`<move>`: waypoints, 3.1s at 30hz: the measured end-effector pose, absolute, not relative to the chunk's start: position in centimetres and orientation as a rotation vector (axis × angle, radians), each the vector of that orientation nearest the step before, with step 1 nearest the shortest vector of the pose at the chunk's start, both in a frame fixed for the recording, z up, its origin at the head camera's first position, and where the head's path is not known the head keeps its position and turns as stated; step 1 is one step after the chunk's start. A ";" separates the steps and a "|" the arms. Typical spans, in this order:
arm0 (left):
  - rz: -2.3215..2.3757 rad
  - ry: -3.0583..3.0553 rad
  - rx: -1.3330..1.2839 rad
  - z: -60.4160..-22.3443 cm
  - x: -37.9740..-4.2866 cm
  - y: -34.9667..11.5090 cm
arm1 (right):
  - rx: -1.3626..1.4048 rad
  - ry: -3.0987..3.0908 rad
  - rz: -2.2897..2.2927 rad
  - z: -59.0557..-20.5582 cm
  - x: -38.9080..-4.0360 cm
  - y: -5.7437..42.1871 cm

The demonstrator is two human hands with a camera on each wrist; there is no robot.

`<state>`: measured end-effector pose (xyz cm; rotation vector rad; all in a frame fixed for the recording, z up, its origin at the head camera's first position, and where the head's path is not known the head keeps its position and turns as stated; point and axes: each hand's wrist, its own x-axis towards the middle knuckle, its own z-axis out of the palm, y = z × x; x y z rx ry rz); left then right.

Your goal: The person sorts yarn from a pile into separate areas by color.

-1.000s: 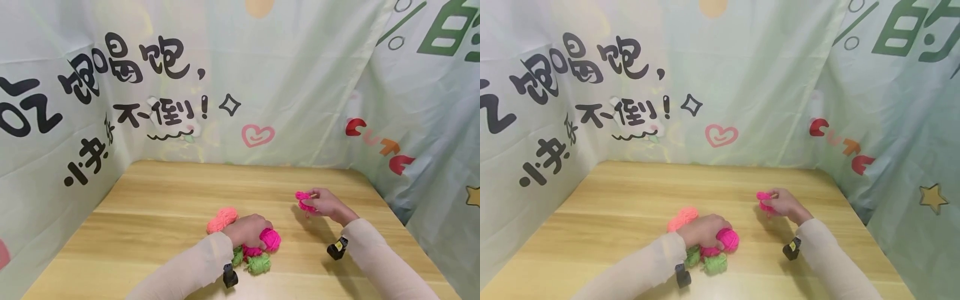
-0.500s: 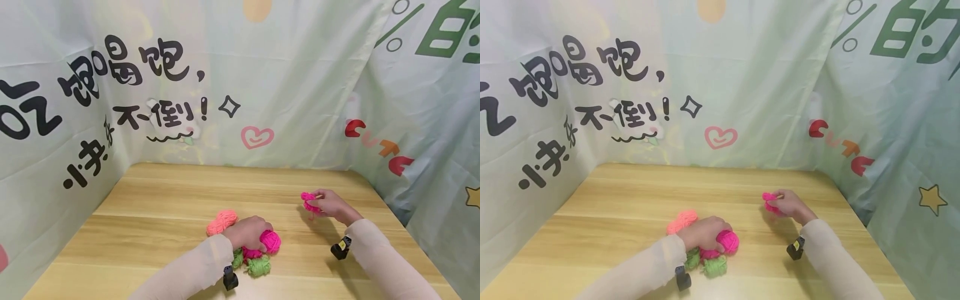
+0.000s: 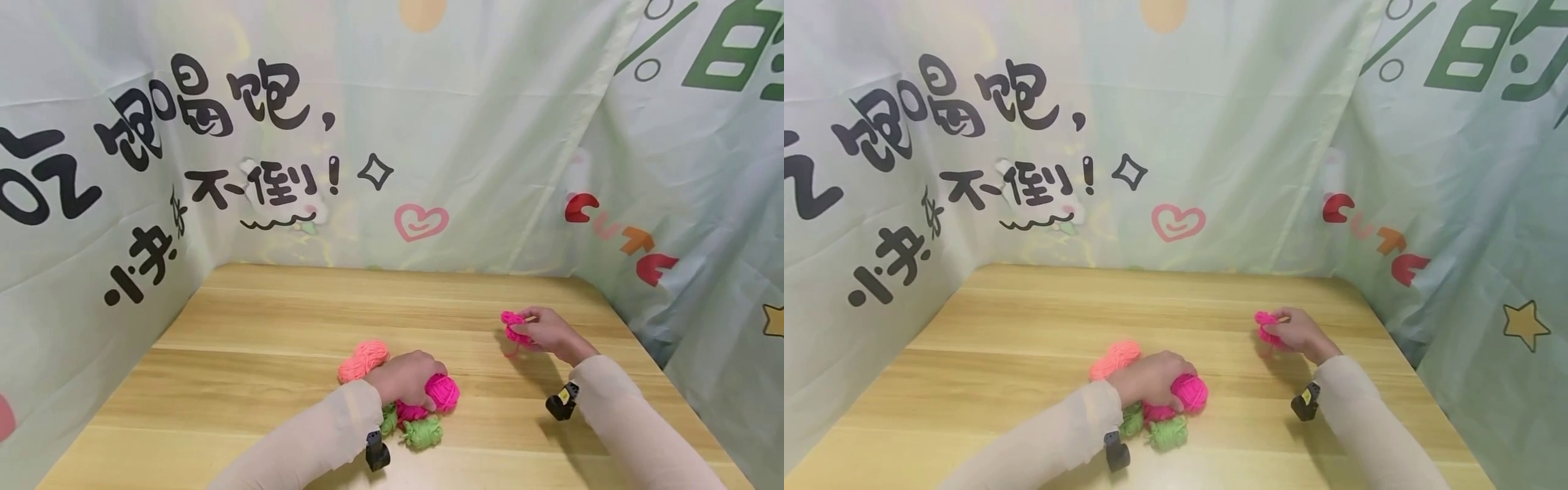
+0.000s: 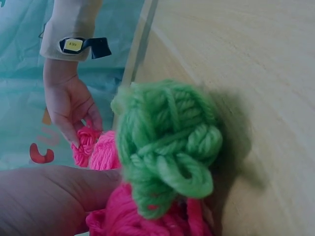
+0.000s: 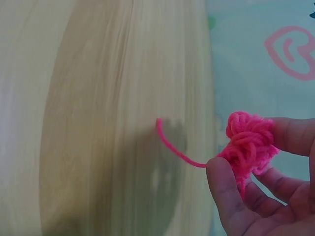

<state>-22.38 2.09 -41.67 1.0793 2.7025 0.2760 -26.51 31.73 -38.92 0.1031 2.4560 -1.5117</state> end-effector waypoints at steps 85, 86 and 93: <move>0.770 2.659 0.892 -40.2 -25.9 6.1 | 0.192 2.621 -1.375 -41.1 -27.7 35.9; 0.778 2.656 0.879 -40.3 -26.0 6.1 | 0.194 2.621 -1.373 -41.1 -27.8 36.0; 0.901 2.611 0.753 -40.5 -26.2 6.7 | 0.226 2.655 -1.312 -41.4 -27.9 36.2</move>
